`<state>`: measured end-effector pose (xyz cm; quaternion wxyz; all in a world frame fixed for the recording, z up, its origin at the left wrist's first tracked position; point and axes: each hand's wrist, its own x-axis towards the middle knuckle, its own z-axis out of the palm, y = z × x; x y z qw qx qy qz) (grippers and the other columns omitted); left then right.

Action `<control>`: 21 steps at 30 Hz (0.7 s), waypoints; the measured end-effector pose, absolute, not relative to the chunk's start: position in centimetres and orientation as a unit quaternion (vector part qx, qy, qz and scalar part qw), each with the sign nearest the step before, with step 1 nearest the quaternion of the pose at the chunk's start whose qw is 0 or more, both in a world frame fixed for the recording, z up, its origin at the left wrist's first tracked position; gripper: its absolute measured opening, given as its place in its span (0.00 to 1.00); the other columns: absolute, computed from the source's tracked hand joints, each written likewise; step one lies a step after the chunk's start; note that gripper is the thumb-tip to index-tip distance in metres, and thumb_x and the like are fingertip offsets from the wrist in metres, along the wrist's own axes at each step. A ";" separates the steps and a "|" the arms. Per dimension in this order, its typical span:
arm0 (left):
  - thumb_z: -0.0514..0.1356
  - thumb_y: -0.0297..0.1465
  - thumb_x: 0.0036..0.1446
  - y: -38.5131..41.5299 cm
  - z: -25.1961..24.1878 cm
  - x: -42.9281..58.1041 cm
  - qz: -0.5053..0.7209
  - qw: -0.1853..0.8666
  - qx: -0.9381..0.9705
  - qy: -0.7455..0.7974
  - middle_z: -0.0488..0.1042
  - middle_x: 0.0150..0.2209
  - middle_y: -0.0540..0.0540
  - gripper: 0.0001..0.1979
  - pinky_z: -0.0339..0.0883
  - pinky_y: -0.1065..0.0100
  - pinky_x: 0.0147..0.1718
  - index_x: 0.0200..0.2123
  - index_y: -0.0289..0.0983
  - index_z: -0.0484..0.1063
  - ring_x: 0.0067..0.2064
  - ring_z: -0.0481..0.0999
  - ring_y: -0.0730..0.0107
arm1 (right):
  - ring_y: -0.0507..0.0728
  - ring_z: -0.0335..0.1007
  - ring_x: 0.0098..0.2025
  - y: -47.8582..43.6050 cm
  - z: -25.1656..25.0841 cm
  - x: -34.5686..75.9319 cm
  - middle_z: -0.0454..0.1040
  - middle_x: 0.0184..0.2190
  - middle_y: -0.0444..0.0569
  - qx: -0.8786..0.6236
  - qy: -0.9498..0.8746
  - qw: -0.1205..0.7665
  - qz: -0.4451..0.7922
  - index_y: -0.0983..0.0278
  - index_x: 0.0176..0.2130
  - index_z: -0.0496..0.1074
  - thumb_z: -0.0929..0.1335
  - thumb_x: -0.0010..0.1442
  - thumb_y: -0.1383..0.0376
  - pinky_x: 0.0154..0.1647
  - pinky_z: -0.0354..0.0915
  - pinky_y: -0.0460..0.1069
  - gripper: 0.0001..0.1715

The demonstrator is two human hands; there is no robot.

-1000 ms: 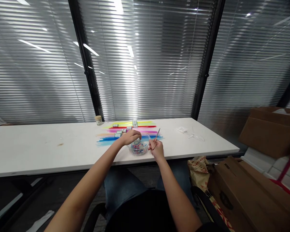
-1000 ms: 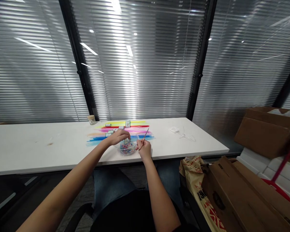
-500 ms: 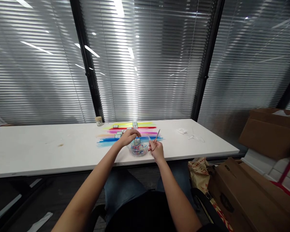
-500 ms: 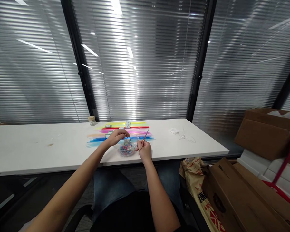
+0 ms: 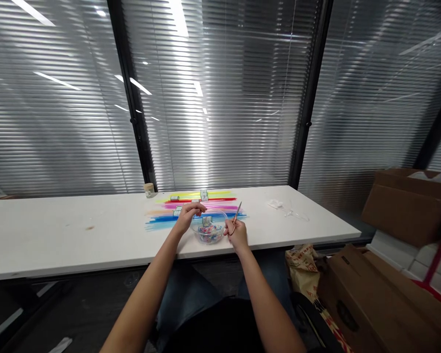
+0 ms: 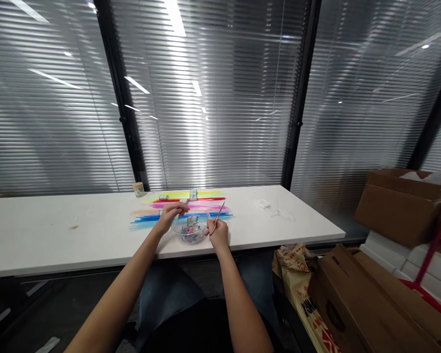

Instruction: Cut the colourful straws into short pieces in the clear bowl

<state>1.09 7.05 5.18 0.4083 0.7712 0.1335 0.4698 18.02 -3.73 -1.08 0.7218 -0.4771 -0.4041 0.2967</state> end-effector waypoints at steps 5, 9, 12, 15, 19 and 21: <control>0.55 0.31 0.52 7.0 4.9 1.0 0.472 0.411 0.770 0.122 0.74 0.27 0.46 0.12 0.61 0.69 0.29 0.30 0.34 0.77 0.28 0.66 0.71 | 0.50 0.56 0.14 -3.6 -1.1 18.0 0.66 0.11 0.41 -0.480 -0.402 0.723 0.293 0.62 0.19 0.65 0.67 0.53 0.59 0.17 0.53 0.45 0.15; 0.57 0.32 0.52 6.9 4.6 1.0 0.478 0.407 0.767 0.134 0.74 0.28 0.46 0.10 0.61 0.69 0.29 0.30 0.34 0.77 0.28 0.66 0.71 | 0.50 0.58 0.15 -3.6 -1.2 18.1 0.66 0.11 0.42 -0.483 -0.408 0.721 0.284 0.62 0.19 0.65 0.66 0.53 0.58 0.18 0.54 0.45 0.15; 0.59 0.32 0.52 6.5 4.8 1.0 0.476 0.402 0.770 0.139 0.75 0.28 0.46 0.09 0.62 0.70 0.29 0.31 0.35 0.78 0.28 0.67 0.71 | 0.50 0.58 0.15 -3.5 -1.2 18.1 0.66 0.12 0.43 -0.485 -0.409 0.720 0.281 0.63 0.20 0.65 0.66 0.53 0.58 0.18 0.54 0.45 0.15; 0.60 0.34 0.53 6.2 4.9 0.9 0.476 0.399 0.771 0.144 0.75 0.28 0.46 0.09 0.63 0.70 0.29 0.32 0.35 0.78 0.29 0.68 0.71 | 0.50 0.57 0.15 -3.6 -1.1 18.1 0.66 0.12 0.42 -0.484 -0.409 0.719 0.286 0.63 0.20 0.65 0.66 0.53 0.59 0.18 0.53 0.45 0.15; 0.62 0.35 0.53 6.3 4.6 0.8 0.482 0.392 0.770 0.146 0.75 0.28 0.46 0.11 0.65 0.70 0.30 0.36 0.35 0.79 0.30 0.70 0.71 | 0.50 0.56 0.14 -3.7 -1.1 18.1 0.66 0.12 0.42 -0.483 -0.408 0.718 0.290 0.63 0.19 0.65 0.66 0.53 0.59 0.18 0.53 0.45 0.15; 0.62 0.36 0.54 6.4 4.5 0.7 0.483 0.389 0.771 0.146 0.76 0.29 0.45 0.11 0.65 0.69 0.31 0.37 0.36 0.79 0.30 0.71 0.70 | 0.50 0.56 0.14 -3.7 -1.1 18.1 0.66 0.12 0.41 -0.482 -0.410 0.718 0.289 0.62 0.20 0.65 0.66 0.53 0.59 0.18 0.53 0.45 0.15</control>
